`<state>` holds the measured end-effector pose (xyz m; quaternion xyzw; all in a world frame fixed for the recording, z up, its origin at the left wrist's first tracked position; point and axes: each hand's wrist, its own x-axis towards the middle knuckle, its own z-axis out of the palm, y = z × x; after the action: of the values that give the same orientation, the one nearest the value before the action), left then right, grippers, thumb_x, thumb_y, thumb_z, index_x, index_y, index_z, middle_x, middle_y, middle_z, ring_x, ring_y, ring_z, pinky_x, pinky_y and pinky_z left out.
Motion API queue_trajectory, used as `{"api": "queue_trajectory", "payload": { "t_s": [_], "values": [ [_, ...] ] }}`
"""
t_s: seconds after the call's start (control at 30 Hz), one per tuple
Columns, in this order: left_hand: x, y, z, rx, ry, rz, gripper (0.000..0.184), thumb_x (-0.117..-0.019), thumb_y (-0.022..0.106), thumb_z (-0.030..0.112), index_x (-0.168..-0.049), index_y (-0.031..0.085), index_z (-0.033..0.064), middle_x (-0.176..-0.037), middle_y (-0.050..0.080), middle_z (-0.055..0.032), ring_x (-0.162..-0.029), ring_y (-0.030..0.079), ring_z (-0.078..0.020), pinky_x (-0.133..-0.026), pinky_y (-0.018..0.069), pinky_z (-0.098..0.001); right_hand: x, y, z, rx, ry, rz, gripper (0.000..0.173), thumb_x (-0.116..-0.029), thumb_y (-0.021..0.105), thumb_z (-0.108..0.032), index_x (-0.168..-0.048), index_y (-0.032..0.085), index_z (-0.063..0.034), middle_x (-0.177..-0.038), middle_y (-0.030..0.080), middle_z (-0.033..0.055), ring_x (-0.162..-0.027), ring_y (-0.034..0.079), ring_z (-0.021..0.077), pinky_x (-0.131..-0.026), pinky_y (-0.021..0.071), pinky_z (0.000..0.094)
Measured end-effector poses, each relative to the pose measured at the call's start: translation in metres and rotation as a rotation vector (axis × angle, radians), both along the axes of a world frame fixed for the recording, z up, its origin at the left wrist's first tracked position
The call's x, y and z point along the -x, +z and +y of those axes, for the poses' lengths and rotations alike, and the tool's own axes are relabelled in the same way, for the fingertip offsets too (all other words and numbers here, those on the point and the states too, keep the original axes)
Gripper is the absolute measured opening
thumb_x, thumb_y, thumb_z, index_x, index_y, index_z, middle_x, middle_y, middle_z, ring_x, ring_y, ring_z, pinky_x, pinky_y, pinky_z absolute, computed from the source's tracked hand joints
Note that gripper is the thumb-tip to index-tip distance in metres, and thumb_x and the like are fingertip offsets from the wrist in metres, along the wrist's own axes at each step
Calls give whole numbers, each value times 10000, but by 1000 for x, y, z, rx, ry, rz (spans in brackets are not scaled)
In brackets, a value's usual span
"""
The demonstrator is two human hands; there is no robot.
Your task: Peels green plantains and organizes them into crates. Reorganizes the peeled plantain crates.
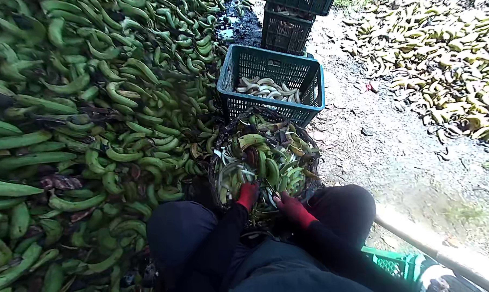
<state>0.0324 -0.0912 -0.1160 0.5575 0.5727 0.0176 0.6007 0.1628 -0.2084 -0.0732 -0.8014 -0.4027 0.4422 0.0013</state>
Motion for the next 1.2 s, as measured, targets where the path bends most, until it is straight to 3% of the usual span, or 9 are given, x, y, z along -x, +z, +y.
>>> {"api": "queue_trajectory", "payload": {
  "t_s": [0.07, 0.23, 0.37, 0.53, 0.77, 0.9, 1.03, 1.1, 1.2],
  "values": [
    [-6, 8, -14, -10, -64, -2, 491, -1116, 357, 351, -1213, 635, -41, -1082, 663, -211, -964, 659, -293, -892, 534, -480, -3, -17, 5, 46, 12, -6, 639, -1080, 333, -546, -1437, 500, -43, -1300, 643, 226, -1252, 612, 378, -1051, 471, 595],
    [12, 62, 2, -209, -62, 51, 497, -1076, 442, 467, -1136, 679, 34, -941, 686, -136, -833, 682, -245, -796, 570, -459, -32, 11, 14, 79, 133, 90, 620, -1066, 401, -563, -1345, 587, -42, -1228, 657, 249, -1177, 629, 406, -1007, 467, 632],
    [43, 94, 40, -438, -269, 460, 653, -989, 523, 608, -1342, 617, 67, -1263, 668, -200, -1214, 626, -360, -1037, 462, -597, -68, 61, 21, 32, 233, 188, 586, -1038, 487, -579, -1261, 621, -54, -1065, 672, 208, -969, 661, 353, -886, 507, 601],
    [15, 81, 39, -705, -293, 382, 524, -1010, 577, 456, -1425, 594, 137, -1387, 598, -197, -1258, 586, -390, -1053, 450, -595, -110, 73, 31, -528, -192, 484, 567, -1041, 404, -582, -1180, 598, -68, -746, 588, 15, -609, 562, 112, -602, 515, 303],
    [-57, 44, 38, -652, -481, 551, 882, -901, 699, 434, -1609, 282, 114, -1326, 622, -243, -1214, 610, -424, -1029, 464, -612, -118, 53, 33, -820, -580, 627, 715, -1088, 97, -532, -1307, 567, -40, -765, 648, 73, -626, 627, 173, -612, 565, 339],
    [-23, 56, 45, -407, -68, -34, 798, -946, 704, 326, -1595, 296, 103, -1331, 628, -190, -1103, 684, -285, -935, 584, -466, -122, 58, 21, -811, -479, 587, 669, -1094, 167, -531, -1151, 633, -53, -796, 660, 51, -670, 637, 149, -645, 562, 328],
    [15, 102, 38, -146, 244, -821, 558, -1060, 450, 235, -1559, 281, 51, -1291, 605, -236, -1032, 690, -341, -828, 616, -502, -122, 76, 30, -892, -326, 748, 706, -994, 398, -676, -1370, 527, -92, -1003, 695, 65, -805, 674, 143, -717, 584, 315],
    [16, 117, 41, -205, 307, -918, 577, -1085, 334, 495, -1487, 428, 92, -1240, 638, -185, -1054, 670, -307, -873, 588, -504, -109, 89, 53, -867, -194, 685, 583, -1007, 424, -600, -1319, 540, -121, -880, 627, 10, -664, 567, 70, -576, 492, 257],
    [12, 116, 51, -381, 397, -765, 595, -1075, 309, 573, -1415, 552, 149, -1173, 671, -105, -1004, 661, -216, -868, 577, -438, -88, 98, 90, -819, 155, 393, 498, -1035, 486, -551, -1208, 648, -113, -979, 694, 94, -872, 670, 220, -803, 564, 493]
  ]
}}
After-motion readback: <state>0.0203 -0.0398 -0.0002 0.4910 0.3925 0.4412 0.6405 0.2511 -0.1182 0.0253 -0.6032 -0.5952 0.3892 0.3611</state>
